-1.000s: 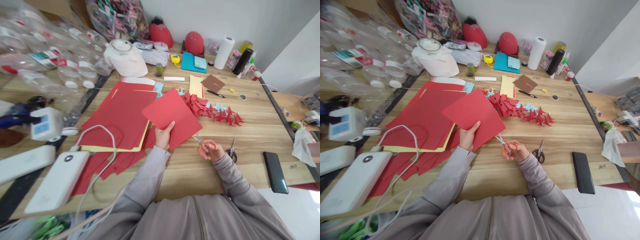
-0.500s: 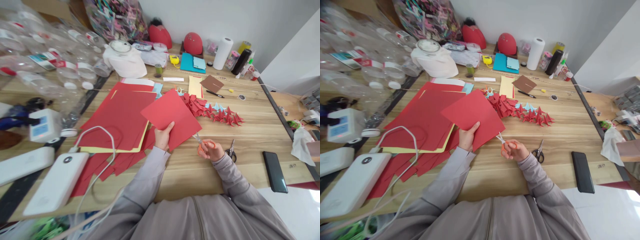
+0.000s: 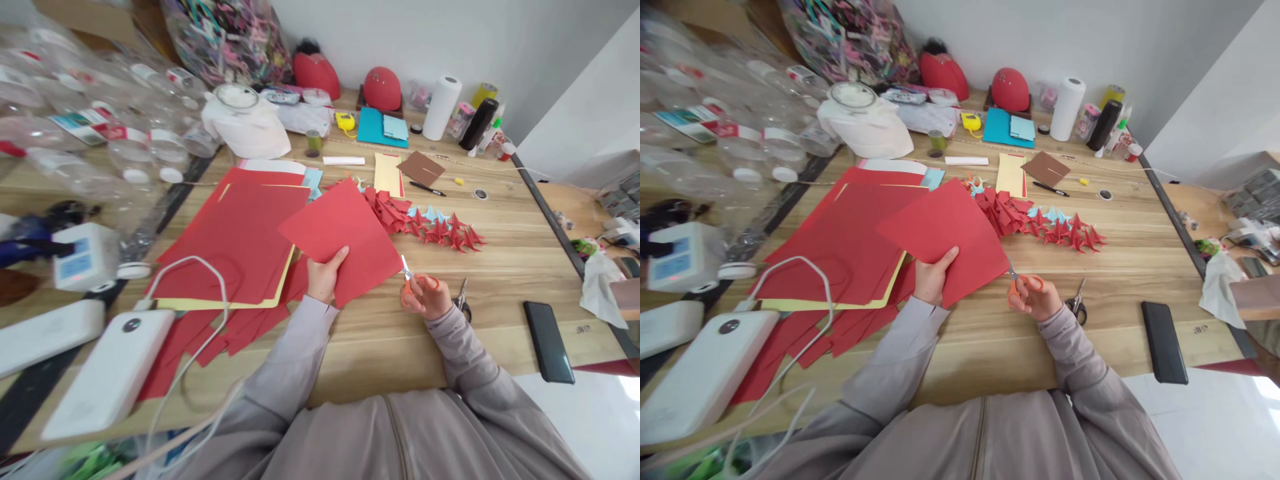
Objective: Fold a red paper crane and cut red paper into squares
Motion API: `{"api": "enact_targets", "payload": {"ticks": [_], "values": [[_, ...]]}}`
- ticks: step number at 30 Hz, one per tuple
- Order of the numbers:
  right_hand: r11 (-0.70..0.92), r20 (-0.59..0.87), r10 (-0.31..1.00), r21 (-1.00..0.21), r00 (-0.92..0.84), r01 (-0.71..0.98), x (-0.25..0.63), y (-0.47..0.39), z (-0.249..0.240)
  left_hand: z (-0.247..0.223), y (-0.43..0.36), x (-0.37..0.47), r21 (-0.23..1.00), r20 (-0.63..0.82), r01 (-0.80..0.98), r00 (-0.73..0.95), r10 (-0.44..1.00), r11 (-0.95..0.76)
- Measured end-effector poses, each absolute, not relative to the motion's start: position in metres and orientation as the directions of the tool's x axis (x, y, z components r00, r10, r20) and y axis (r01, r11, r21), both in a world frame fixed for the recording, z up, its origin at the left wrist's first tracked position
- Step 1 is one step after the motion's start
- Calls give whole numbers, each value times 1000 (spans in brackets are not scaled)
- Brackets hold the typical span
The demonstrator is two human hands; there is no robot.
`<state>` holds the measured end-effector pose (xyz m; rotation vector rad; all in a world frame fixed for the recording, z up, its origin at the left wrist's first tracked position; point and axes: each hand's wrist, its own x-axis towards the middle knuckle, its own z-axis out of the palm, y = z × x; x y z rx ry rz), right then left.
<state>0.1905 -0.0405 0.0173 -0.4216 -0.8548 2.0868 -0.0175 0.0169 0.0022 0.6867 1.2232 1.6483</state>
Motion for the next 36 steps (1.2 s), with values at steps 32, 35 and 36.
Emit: {"api": "enact_targets", "payload": {"ticks": [32, 35, 36], "values": [[-566, -58, 727, -616, -684, -549, 200, -35, 12, 8, 7, -14, 945, -133, -323, -232, 964, 53], [-558, -24, 724, -608, -689, -565, 199, -35, 14, 7, 8, -15, 945, -136, -322, -229, 964, 57], [-556, -24, 725, -610, -689, -565, 199, -35, 14, 7, 8, -16, 945, -133, -322, -226, 965, 55]]}}
